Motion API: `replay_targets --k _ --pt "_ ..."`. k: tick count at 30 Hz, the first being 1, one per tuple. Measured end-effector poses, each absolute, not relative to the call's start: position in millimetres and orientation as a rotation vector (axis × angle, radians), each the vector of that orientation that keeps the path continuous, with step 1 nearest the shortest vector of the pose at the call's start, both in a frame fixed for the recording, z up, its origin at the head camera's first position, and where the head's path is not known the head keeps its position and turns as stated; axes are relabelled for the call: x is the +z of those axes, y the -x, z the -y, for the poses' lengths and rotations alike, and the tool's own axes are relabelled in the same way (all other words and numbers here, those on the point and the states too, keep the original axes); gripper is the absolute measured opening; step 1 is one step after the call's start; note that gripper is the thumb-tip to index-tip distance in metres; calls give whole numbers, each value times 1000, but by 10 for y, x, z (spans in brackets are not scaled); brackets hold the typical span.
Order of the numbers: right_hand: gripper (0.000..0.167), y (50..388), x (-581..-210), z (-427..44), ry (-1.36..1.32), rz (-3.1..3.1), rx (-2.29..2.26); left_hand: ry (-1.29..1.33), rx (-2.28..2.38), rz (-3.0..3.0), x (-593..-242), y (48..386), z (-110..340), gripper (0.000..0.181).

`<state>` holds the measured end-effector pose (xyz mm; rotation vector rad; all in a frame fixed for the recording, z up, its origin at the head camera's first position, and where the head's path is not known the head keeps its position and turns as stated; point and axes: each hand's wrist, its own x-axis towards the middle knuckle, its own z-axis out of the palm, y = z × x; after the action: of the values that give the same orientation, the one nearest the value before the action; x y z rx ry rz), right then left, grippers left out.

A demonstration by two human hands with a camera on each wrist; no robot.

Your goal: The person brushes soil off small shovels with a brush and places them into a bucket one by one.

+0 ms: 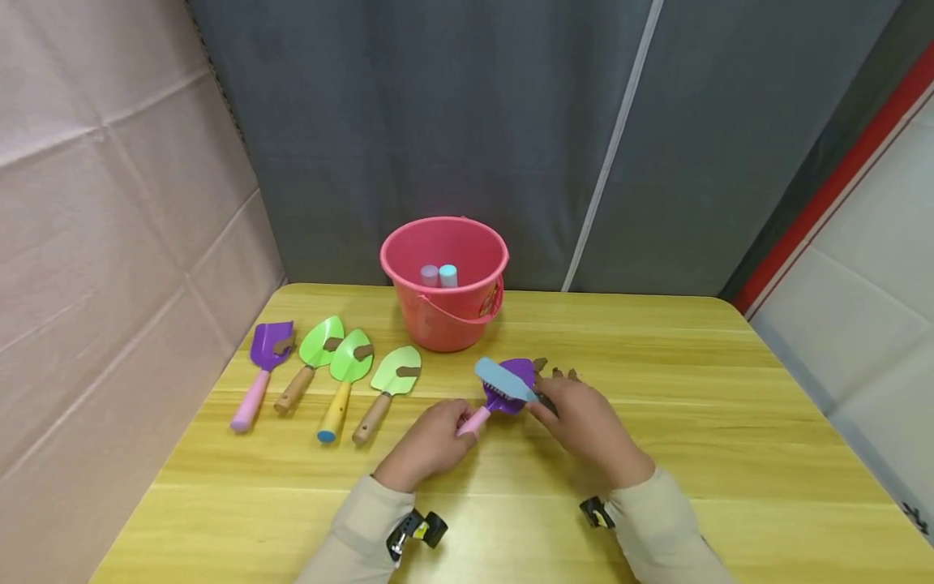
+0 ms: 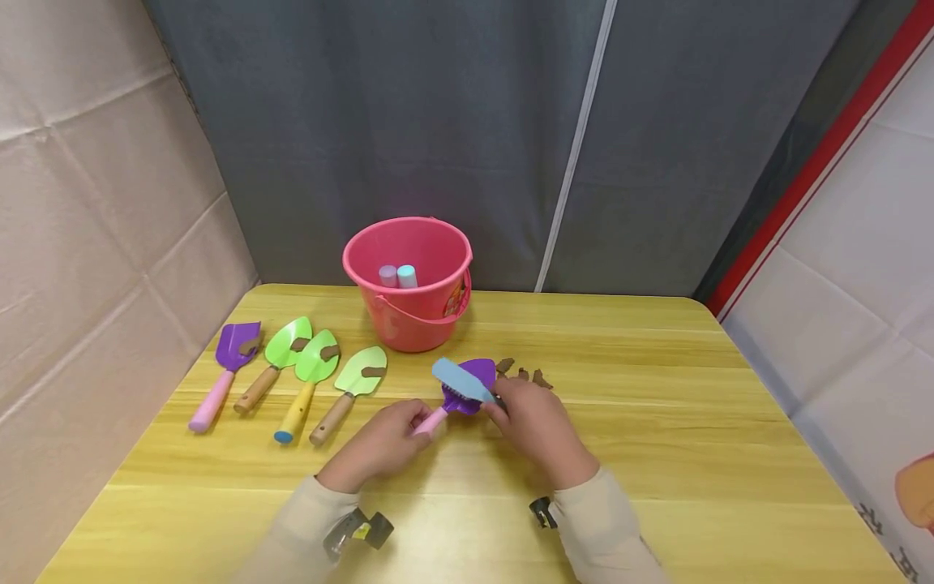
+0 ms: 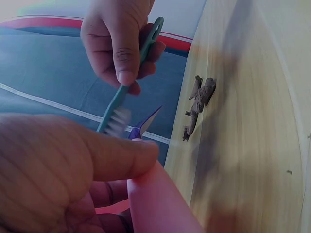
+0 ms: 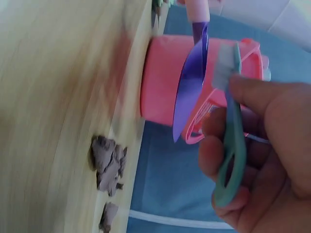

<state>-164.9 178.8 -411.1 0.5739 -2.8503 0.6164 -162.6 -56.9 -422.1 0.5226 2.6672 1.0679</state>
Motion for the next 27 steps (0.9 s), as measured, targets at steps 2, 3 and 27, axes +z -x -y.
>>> replay_targets --k 2,3,27 --pt "17 1640 -4121 -1755 -629 2841 603 -531 1067 -2673 -4219 1622 569 11" --pt "19 1641 -4128 -1747 -636 2840 600 -537 1069 -2675 -4216 1621 568 10" --pt "13 1600 -4031 -1743 -622 2843 570 -573 1080 -2693 -4228 1619 574 9"
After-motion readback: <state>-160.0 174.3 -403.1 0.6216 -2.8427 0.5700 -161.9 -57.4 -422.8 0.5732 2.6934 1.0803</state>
